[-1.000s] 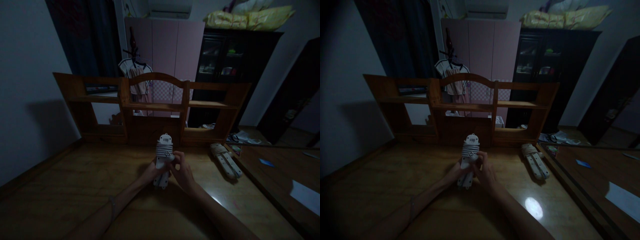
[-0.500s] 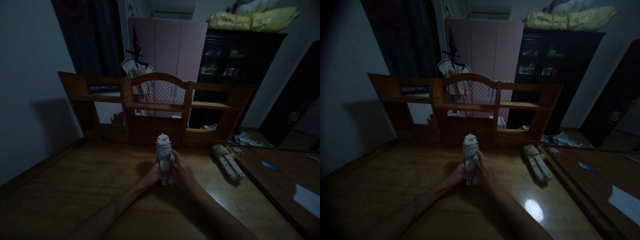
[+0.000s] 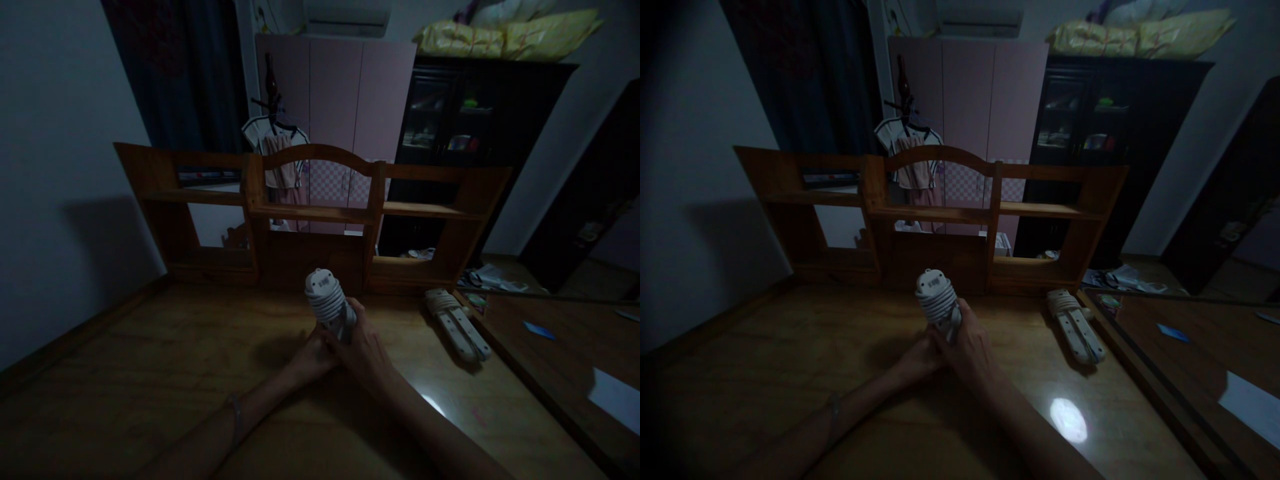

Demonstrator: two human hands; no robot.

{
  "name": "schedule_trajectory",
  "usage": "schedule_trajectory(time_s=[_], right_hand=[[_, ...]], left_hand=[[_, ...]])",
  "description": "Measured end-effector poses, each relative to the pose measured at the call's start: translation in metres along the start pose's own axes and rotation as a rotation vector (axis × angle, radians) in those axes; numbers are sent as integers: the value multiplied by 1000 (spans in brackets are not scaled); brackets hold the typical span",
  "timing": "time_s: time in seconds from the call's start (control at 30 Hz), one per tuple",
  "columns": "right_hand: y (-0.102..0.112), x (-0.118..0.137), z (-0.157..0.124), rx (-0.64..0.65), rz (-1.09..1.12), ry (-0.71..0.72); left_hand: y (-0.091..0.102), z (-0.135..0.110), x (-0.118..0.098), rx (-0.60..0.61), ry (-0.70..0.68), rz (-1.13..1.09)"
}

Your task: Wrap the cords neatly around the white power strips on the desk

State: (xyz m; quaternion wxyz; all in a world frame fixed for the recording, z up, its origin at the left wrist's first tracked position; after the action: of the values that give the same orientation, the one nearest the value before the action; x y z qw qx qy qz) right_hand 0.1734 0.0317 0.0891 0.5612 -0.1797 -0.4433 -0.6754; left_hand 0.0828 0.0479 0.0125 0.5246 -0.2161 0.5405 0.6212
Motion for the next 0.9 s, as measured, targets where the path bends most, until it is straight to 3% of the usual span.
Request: schedule_trajectory(time_s=[0.3, 0.57, 0.9], right_hand=[[9, -6, -1, -76, 78, -64], [21, -6, 1, -140, 156, -46], [23, -11, 4, -120, 125, -43]], left_hand=[[15, -3, -18, -144, -28, 132], [17, -5, -30, -97, -3, 104], [14, -6, -35, -56, -37, 105]])
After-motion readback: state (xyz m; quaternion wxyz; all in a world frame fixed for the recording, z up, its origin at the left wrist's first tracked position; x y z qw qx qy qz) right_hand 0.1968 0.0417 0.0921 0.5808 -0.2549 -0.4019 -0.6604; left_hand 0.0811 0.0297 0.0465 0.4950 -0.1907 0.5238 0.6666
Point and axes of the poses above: each hand's wrist, its own z-axis towards the middle knuckle, its own y-axis out of the back of the hand, x = y × z, the point moved 10 cm from there along z, towards the middle knuckle, and after that the axes turned 12 degrees about z, right-handed, at the moved point
